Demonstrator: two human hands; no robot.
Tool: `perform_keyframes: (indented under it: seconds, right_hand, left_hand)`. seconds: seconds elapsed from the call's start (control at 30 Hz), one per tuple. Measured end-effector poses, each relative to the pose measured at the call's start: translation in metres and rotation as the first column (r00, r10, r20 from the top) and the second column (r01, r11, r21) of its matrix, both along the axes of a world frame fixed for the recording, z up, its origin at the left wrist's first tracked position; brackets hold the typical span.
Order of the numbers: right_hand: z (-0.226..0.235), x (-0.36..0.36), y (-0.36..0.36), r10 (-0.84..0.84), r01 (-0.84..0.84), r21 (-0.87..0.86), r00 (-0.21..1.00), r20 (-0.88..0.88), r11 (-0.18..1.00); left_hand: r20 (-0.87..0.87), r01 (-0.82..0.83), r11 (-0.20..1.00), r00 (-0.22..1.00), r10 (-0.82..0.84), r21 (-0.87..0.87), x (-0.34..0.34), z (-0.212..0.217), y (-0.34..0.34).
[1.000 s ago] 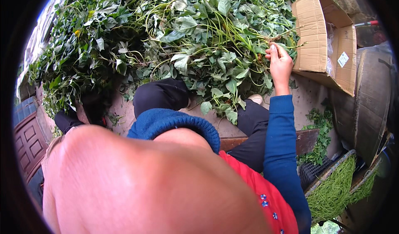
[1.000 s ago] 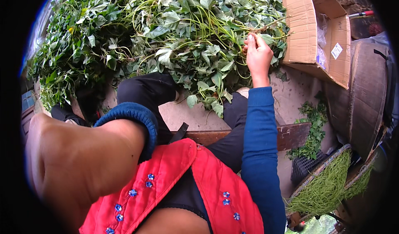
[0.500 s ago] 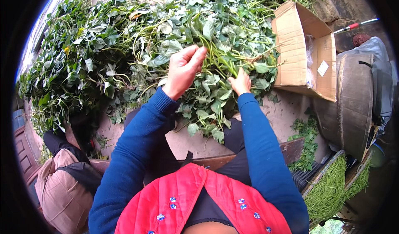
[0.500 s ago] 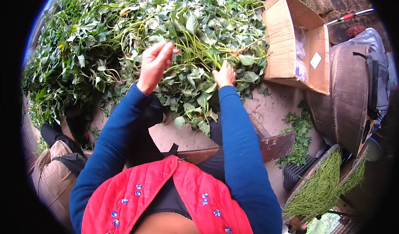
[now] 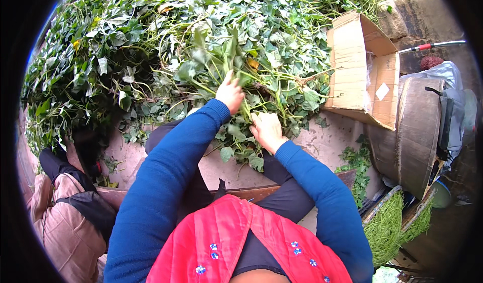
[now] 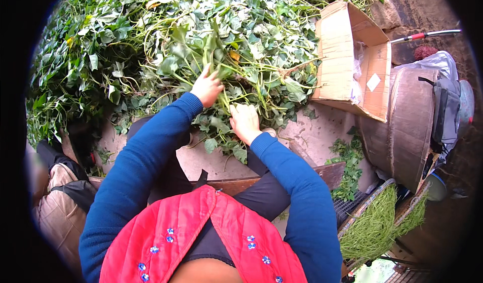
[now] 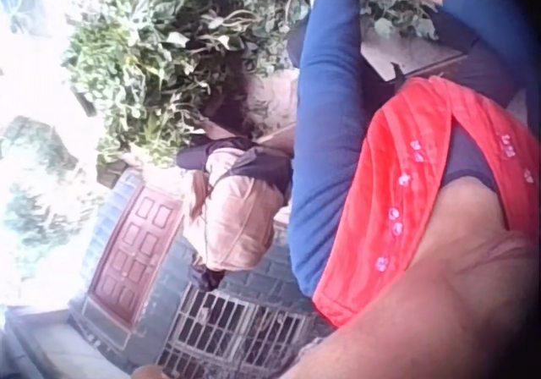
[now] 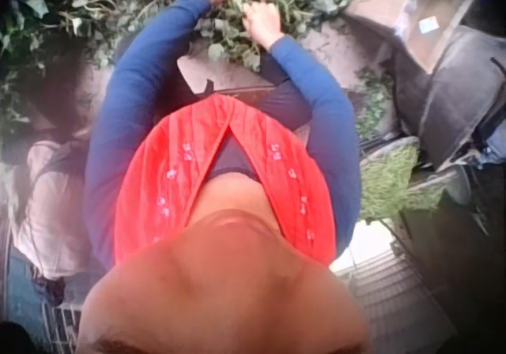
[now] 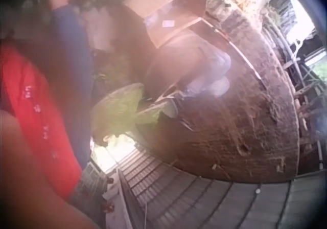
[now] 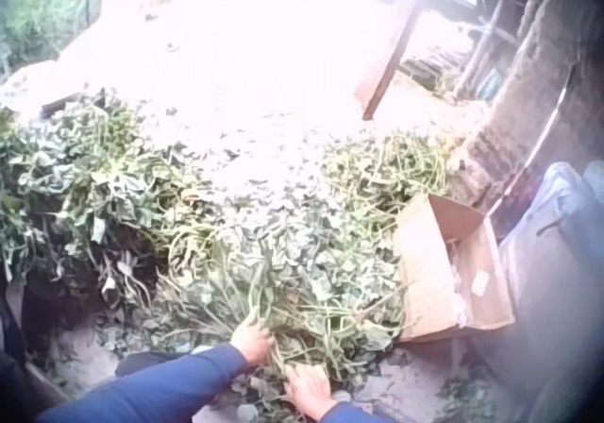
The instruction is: The person sits on the ground and sorts through a large pile of leafy greens, picking up stems and leaves, separating them, and placing them into a cardboard box. The hands repeatedly handle the greens, moving them from the pile to the box.
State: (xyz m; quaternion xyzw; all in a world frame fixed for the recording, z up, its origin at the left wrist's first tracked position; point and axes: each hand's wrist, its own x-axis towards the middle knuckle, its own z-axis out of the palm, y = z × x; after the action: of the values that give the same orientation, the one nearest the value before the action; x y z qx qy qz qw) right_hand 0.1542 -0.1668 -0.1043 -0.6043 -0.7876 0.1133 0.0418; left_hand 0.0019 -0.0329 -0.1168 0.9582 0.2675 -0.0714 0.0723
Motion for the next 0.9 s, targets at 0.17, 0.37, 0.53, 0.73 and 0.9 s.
perform_keyframes:
  seconds: [0.17,0.37,0.53,0.73,0.9]
  right_hand:
    - [0.014,0.037,0.052,-0.368,0.322,-0.251,0.914,-0.168,0.913]
    - [-0.053,0.12,0.112,-0.376,0.366,0.088,0.884,0.279,0.926]
    - [-0.068,0.134,0.12,-0.043,0.246,-0.28,0.816,0.576,0.928]
    - [0.021,0.121,0.151,-0.031,-0.07,0.25,0.925,0.378,0.966]
    - [0.218,0.103,0.201,-0.218,-0.082,0.593,0.883,0.415,0.801]
  left_hand:
    - [-0.041,-0.189,0.974,0.982,0.185,-0.123,-0.012,-0.011,-0.006]
    - [-0.093,-0.09,0.896,0.994,0.054,-0.436,-0.002,-0.003,-0.038]
    - [-0.049,-0.058,0.859,0.998,0.038,-0.508,0.008,0.012,-0.044]
    - [0.041,0.021,0.891,0.999,-0.002,-0.454,0.014,0.035,-0.043]
    - [0.215,-0.007,0.929,0.972,0.093,-0.369,0.004,0.067,-0.041]
